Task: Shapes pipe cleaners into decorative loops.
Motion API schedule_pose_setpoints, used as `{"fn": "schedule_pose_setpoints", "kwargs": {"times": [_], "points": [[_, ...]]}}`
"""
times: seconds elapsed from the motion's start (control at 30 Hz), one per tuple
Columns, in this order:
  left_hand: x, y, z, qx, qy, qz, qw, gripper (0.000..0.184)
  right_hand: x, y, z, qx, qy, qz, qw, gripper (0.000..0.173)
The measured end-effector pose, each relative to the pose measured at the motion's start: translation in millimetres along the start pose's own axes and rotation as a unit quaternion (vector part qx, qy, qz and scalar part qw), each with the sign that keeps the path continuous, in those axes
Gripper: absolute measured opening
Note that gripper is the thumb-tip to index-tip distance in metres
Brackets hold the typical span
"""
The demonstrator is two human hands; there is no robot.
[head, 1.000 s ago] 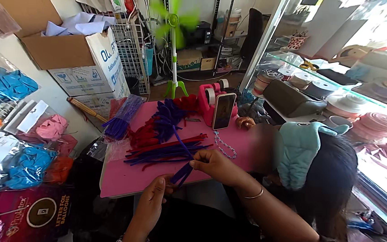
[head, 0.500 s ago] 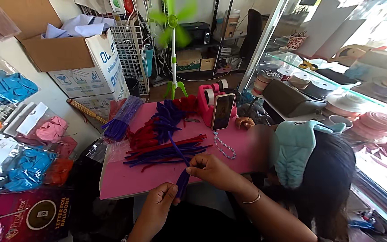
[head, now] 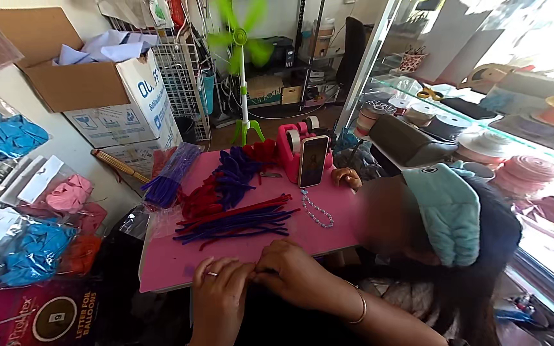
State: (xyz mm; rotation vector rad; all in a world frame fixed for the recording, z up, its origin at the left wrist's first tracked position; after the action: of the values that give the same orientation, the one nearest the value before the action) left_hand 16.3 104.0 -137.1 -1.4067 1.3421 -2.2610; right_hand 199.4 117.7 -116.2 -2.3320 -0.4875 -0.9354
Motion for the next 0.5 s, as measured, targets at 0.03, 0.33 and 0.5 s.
{"fn": "schedule_pose_setpoints", "kwargs": {"times": [0.03,0.33,0.5], "points": [[0.3,0.6,-1.1,0.021,0.022,-0.007,1.0,0.034,1.1,0.6,0.1,0.002,0.009,0.016,1.0,0.02],[4.2,5.7,0.2,0.143,0.261,-0.1,0.949,0.029,6.7,3.4,-7.0,0.029,0.074,0.093,0.993,0.019],[3.7,4.9,2.7,0.13,0.283,-0.2,0.929,0.034,9.7,2.2,-15.0,0.115,0.187,0.087,0.972,0.016]]}}
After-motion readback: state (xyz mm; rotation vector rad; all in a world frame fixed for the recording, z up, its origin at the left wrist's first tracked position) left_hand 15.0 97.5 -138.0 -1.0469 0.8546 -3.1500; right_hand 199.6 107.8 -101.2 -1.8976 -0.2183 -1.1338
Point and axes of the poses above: each hand's wrist, its own y-axis away from the middle knuckle, its own x-axis out of the back of the hand, z = x × y, the point moved 2 cm from there along -y, towards the middle knuckle, and after that the axes turned 3 degrees about -y, right-handed, at the moved point
